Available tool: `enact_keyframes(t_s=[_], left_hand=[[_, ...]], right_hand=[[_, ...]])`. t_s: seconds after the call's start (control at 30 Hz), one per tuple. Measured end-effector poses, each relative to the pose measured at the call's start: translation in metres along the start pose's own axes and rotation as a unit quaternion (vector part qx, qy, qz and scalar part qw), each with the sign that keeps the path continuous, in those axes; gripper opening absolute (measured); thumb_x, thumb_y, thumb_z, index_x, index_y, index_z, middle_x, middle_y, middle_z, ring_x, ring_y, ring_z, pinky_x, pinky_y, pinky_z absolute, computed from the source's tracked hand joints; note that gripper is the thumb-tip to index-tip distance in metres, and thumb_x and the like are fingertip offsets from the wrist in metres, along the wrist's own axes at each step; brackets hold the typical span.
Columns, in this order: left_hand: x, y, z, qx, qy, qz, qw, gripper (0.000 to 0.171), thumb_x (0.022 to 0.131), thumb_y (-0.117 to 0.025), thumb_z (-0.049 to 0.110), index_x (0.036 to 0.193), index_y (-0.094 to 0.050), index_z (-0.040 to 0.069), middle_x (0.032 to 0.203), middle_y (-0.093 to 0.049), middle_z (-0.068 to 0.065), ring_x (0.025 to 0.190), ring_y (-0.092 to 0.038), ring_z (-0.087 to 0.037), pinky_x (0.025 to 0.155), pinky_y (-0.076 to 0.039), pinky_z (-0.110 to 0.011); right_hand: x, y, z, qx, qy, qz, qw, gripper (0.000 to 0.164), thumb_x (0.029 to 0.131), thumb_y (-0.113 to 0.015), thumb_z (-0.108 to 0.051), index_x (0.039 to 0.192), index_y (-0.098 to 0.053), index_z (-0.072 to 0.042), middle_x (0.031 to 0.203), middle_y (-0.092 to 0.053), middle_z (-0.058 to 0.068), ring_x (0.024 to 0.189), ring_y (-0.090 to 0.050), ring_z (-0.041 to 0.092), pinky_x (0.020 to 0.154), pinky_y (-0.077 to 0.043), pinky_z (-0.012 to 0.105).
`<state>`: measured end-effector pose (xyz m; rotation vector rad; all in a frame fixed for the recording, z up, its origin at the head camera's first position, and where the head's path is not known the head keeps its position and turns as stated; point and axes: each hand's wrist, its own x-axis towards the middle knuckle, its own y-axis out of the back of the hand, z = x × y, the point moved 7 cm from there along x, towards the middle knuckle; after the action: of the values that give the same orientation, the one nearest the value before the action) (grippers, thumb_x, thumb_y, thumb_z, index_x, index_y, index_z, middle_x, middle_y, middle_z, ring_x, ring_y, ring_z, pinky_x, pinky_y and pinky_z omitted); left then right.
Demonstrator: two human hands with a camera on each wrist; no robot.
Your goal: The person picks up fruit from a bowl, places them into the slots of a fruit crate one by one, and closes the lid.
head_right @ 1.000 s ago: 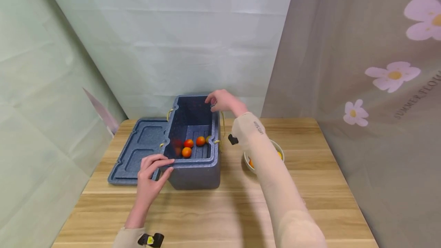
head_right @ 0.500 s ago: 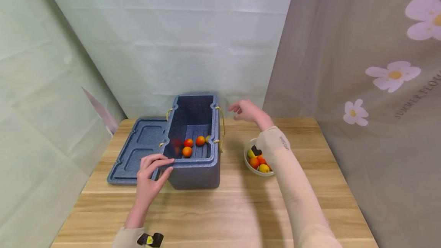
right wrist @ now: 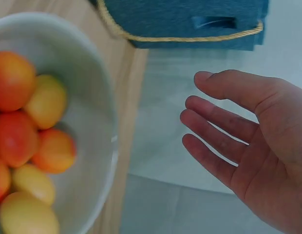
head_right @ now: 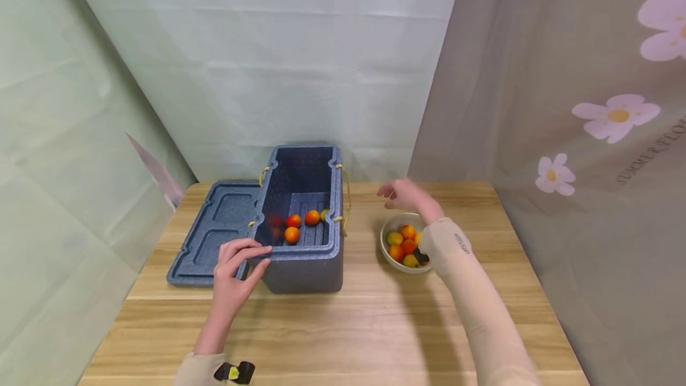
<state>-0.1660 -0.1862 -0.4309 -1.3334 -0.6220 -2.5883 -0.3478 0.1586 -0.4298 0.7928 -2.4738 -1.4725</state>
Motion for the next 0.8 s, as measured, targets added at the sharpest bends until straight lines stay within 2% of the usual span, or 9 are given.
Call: enact_keyframes(t_s=[0.1, 0.33, 0.4, 0.53, 0.6, 0.8], left_hand=[[0.001, 0.0, 0.001, -0.003, -0.003, -0.001, 1.0, 0.028, 0.075, -0.081, 0.001, 0.101, -0.077, 0.008, 0.101, -0.066, -0.013, 0.102, -0.051, -0.024, 0.097, -0.032, -0.026], [0.001, 0.0, 0.001, -0.004, -0.003, 0.004, 1.0, 0.033, 0.069, -0.081, -0.005, 0.1, -0.077, 0.007, 0.099, -0.066, -0.014, 0.101, -0.051, -0.026, 0.097, -0.032, -0.026], [0.0, 0.0, 0.0, -0.004, -0.001, 0.006, 1.0, 0.037, 0.065, -0.081, -0.01, 0.098, -0.077, 0.005, 0.099, -0.066, -0.016, 0.1, -0.051, -0.028, 0.097, -0.032, -0.027], [-0.001, -0.001, -0.001, -0.004, -0.002, 0.006, 1.0, 0.039, 0.062, -0.081, -0.013, 0.097, -0.077, 0.004, 0.098, -0.066, -0.017, 0.099, -0.05, -0.03, 0.097, -0.032, -0.027], [-0.001, -0.001, -0.002, -0.002, -0.002, 0.006, 1.0, 0.039, 0.062, -0.081, -0.013, 0.097, -0.077, 0.004, 0.098, -0.065, -0.017, 0.099, -0.05, -0.029, 0.097, -0.032, -0.027], [-0.002, -0.001, -0.002, -0.001, -0.002, 0.005, 1.0, 0.036, 0.065, -0.081, -0.01, 0.098, -0.077, 0.005, 0.099, -0.066, -0.017, 0.1, -0.051, -0.028, 0.097, -0.032, -0.027]], right_hand=[[-0.008, -0.008, 0.007, -0.001, 0.002, 0.003, 1.0, 0.033, 0.088, -0.068, -0.002, 0.121, -0.068, -0.004, 0.12, -0.07, 0.016, 0.109, -0.066, 0.035, 0.094, -0.053, 0.046], [-0.023, -0.029, 0.026, 0.027, -0.044, -0.023, 0.998, 0.025, 0.092, -0.064, -0.004, 0.116, -0.069, -0.008, 0.115, -0.07, 0.012, 0.107, -0.064, 0.027, 0.093, -0.054, 0.042], [-0.024, -0.035, 0.029, 0.031, -0.036, -0.028, 0.998, 0.024, 0.092, -0.063, -0.002, 0.114, -0.069, -0.007, 0.113, -0.071, 0.012, 0.105, -0.065, 0.026, 0.092, -0.054, 0.042], [-0.024, -0.045, 0.03, 0.014, -0.005, -0.032, 0.999, 0.021, 0.09, -0.062, 0.0, 0.108, -0.071, -0.004, 0.107, -0.073, 0.012, 0.1, -0.066, 0.024, 0.091, -0.054, 0.044], [-0.025, -0.05, 0.03, 0.003, 0.011, -0.034, 0.999, 0.02, 0.088, -0.064, 0.001, 0.106, -0.073, -0.004, 0.103, -0.074, 0.011, 0.096, -0.067, 0.023, 0.09, -0.054, 0.043], [-0.027, -0.067, 0.031, 0.005, 0.022, -0.052, 0.998, 0.023, 0.084, -0.068, 0.004, 0.106, -0.072, -0.002, 0.102, -0.074, 0.012, 0.095, -0.068, 0.024, 0.088, -0.055, 0.041]])
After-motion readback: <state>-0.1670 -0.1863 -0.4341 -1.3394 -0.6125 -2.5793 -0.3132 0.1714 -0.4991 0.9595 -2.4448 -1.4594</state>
